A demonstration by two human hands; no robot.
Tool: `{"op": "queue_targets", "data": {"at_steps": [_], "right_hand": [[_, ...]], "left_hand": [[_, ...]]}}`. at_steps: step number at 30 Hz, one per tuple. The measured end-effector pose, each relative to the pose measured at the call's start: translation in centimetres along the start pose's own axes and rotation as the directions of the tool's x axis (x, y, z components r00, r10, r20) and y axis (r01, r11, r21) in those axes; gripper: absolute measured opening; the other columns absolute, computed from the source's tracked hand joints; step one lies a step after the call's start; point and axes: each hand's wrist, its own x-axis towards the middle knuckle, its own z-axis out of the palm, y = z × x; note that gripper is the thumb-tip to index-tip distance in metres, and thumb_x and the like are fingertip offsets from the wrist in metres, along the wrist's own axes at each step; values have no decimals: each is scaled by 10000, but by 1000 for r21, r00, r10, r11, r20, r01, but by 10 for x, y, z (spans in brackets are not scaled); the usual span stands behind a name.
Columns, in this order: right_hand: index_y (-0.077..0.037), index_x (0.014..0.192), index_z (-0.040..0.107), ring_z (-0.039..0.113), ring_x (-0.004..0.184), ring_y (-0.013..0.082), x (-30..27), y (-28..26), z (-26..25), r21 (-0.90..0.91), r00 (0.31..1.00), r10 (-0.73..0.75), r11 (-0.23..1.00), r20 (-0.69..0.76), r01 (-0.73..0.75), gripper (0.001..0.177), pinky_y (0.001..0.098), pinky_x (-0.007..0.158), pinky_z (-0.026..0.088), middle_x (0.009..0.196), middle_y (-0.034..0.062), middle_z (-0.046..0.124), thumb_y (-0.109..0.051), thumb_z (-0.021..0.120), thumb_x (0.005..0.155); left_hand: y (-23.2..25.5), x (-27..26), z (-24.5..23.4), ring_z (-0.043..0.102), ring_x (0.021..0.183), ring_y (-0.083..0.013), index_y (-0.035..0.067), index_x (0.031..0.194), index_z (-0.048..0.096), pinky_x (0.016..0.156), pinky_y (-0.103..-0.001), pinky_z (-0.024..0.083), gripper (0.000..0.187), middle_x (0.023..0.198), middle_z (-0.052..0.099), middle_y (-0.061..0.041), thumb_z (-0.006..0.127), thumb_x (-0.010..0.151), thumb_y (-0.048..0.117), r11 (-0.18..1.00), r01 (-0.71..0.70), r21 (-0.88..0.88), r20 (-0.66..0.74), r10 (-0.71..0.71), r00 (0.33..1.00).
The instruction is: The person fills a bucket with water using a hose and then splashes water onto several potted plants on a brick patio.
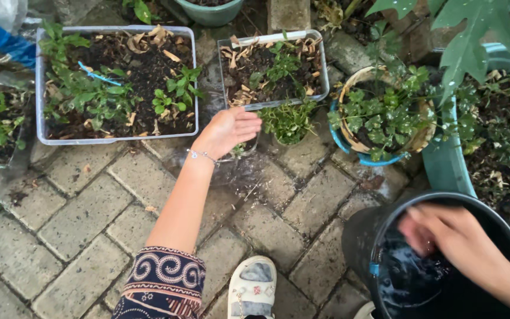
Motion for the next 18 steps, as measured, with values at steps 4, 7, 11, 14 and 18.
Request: {"op": "queue_targets", "data": {"at_steps": [4,7,11,14,18], "right_hand": [[20,1109,661,646,893,309,3,173,-20,365,961,276,892,28,-267,394,447,793,538,963,210,681,-308,454,1047],[19,1225,660,720,1085,363,15,252,-6,611,907,390,683,160,-401,460,489,943,561,1155,249,730,-330,434,1031],[-41,1351,480,582,1295,415,42,265,40,765,647,753,346,119,-543,336,568,1124,463,1363,282,607,-211,388,1077],[118,1097,638,682,1063,394,40,245,54,807,698,634,190,334,-559,537,500,971,549,1106,276,704,-320,336,1025],[-135,657,603,684,590,206,37,170,23,873,866,187,67,465,-483,390,378,618,611,647,32,651,-318,496,984]], "left_hand": [[6,6,3,553,1337,-369,-101,1367,472,1142,-483,429,643,1370,579,-268,428,1032,446,942,129,310,-178,-76,981],[13,-3,10,571,1253,-348,-70,1346,480,1036,-515,460,611,1310,601,-230,462,1033,454,887,152,436,-250,-43,967],[18,-22,16,626,1010,-278,-74,1203,615,859,-444,557,570,1126,716,-171,460,1045,452,764,164,624,-350,86,933],[18,-27,17,645,839,-161,31,1081,700,742,-351,515,438,973,697,-56,525,1004,425,820,66,569,-351,170,921],[-1,-32,-2,667,799,-119,105,1002,728,716,-296,526,265,912,747,-5,513,945,249,887,-114,448,-329,282,901]]}}
